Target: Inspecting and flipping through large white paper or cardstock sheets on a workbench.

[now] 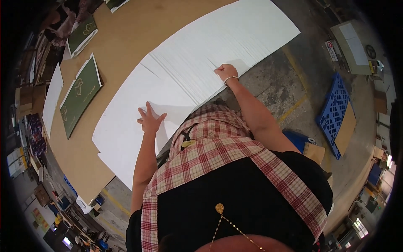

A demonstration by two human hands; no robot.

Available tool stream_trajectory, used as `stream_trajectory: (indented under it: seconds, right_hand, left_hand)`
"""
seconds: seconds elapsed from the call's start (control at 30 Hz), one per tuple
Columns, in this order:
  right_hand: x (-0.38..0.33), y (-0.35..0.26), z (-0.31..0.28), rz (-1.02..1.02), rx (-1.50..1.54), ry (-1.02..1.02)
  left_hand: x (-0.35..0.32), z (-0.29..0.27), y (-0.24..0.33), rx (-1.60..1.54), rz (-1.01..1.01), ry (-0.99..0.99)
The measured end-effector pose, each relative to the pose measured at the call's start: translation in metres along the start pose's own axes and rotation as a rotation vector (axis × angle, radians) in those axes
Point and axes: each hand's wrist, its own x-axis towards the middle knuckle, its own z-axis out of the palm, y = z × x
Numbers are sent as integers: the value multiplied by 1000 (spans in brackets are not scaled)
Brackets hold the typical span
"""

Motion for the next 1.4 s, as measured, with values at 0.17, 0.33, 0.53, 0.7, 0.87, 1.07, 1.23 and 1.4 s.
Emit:
stream_trajectory:
  seconds: [0.17, 0.33, 0.53, 0.7, 0.87, 1.07, 1.23, 1.4]
  right_hand:
    - [-1, 4, -6, 14, 129, 7]
    - [-16, 0, -8, -349, -272, 371]
    - [-5, -14, -5, -50, -270, 185]
    - [13, -8, -14, -12, -141, -103]
    - [15, 0, -18, 83, -4, -156]
    - [4, -8, -13, -31, -195, -42]
    - [-31, -22, 19, -532, -214, 322]
    - [-57, -28, 40, -478, -407, 165]
  left_hand:
    - [-6, -2, 10, 28, -2, 8]
    - [-7, -1, 12, 7, 0, -9]
    - [-1, 1, 8, -5, -9, -14]
    - [-1, 2, 5, 19, 3, 20]
    - [-5, -1, 6, -2, 28, 38]
    - [-6, 3, 9, -14, -5, 30]
    - [-23, 3, -9, -69, 187, 9]
    - [-45, -2, -23, 131, 196, -81]
